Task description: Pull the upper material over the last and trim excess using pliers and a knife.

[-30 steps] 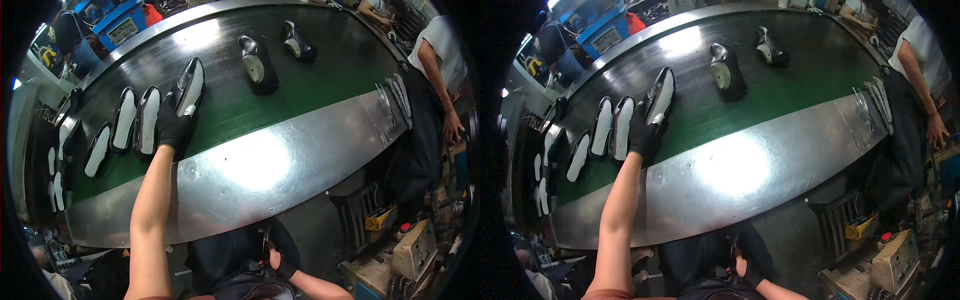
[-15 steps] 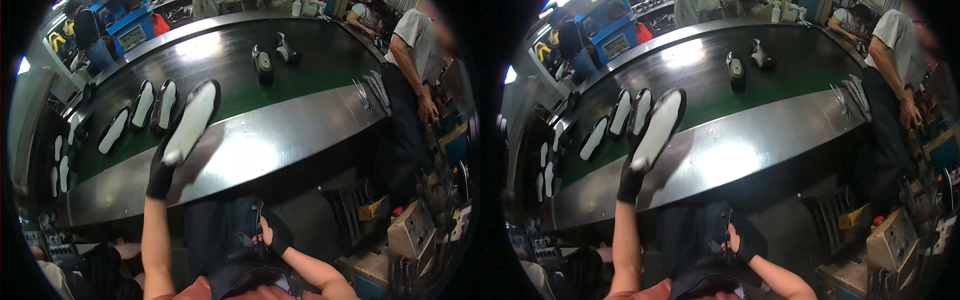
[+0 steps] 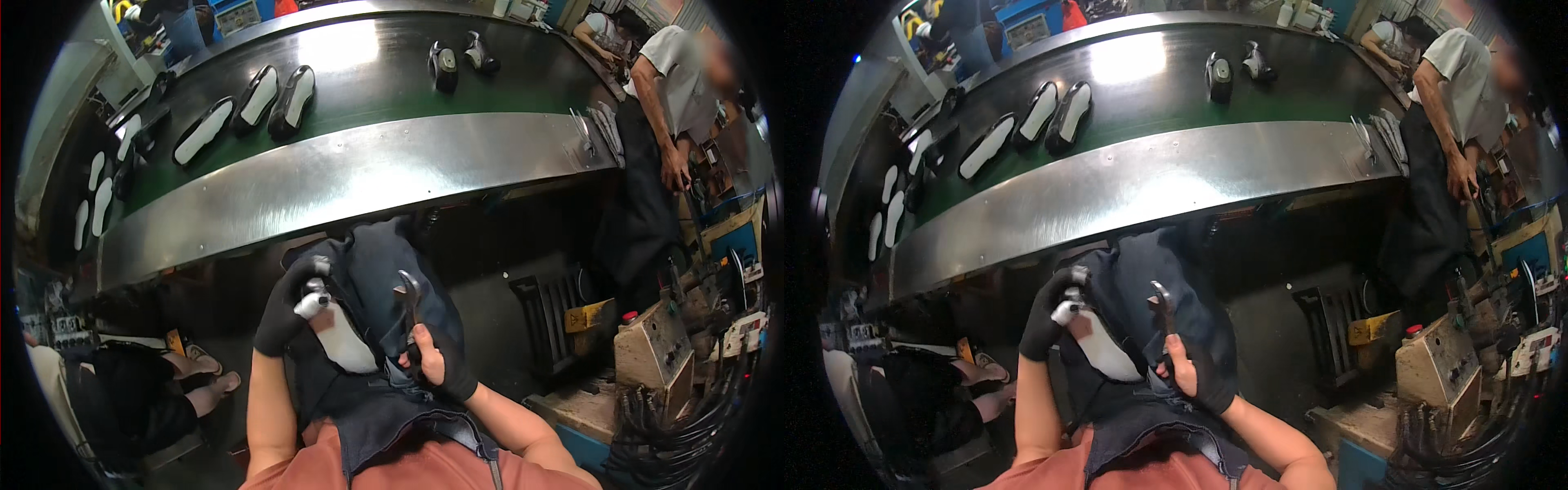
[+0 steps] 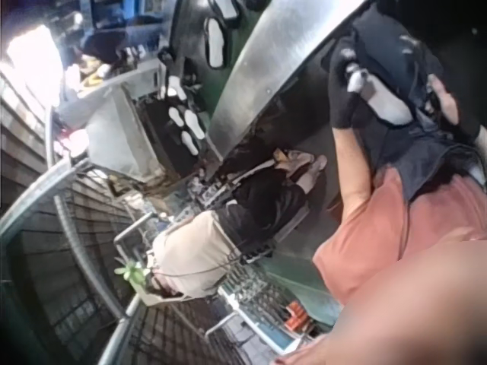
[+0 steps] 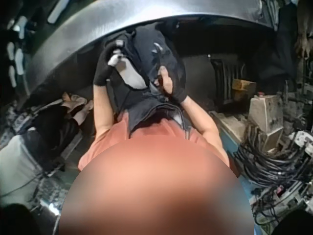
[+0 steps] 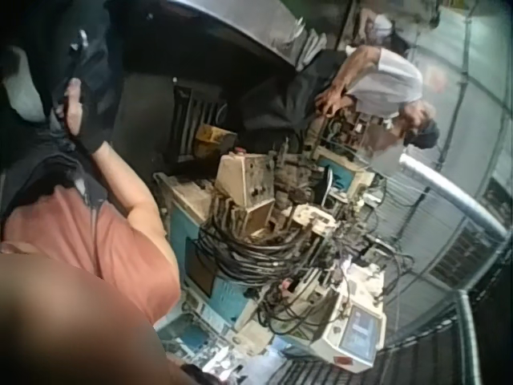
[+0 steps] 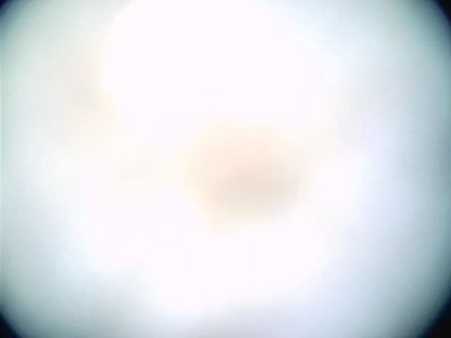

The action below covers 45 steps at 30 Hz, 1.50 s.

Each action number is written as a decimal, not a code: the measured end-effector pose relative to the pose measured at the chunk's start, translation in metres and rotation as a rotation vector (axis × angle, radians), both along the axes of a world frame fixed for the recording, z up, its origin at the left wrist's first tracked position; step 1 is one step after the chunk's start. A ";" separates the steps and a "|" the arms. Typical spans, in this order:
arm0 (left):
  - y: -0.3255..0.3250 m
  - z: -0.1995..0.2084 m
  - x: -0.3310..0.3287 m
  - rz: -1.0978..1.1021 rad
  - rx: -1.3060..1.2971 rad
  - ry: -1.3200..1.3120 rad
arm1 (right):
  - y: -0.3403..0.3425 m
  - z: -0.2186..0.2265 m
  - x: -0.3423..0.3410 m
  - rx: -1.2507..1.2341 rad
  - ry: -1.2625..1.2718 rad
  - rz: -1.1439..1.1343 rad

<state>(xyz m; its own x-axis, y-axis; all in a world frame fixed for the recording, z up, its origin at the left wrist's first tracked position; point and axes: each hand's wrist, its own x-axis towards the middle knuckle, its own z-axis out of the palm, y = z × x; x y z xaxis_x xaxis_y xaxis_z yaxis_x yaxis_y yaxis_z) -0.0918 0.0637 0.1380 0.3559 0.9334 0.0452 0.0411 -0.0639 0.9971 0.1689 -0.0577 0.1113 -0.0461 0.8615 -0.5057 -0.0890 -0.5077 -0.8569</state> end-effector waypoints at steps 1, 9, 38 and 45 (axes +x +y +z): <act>0.009 -0.023 -0.004 -0.038 0.005 -0.052 | -0.003 0.002 -0.004 0.034 0.023 0.074; 0.027 -0.026 0.053 0.049 -0.175 -0.365 | -0.014 0.023 -0.027 0.242 -0.054 0.288; -0.115 0.001 0.035 0.061 -0.299 -0.454 | -0.047 -0.035 0.032 0.875 -0.334 1.076; -0.125 -0.019 0.045 0.118 -0.391 -0.345 | -0.040 -0.038 0.030 0.933 -0.308 1.055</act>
<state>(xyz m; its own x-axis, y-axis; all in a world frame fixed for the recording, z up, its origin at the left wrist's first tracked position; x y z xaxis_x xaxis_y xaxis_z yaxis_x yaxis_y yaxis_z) -0.0472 -0.0608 0.1190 0.2731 0.9369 -0.2184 -0.3087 0.3004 0.9025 0.1989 -0.0978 0.0733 -0.8534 0.5106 0.1055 0.2139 0.5274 -0.8223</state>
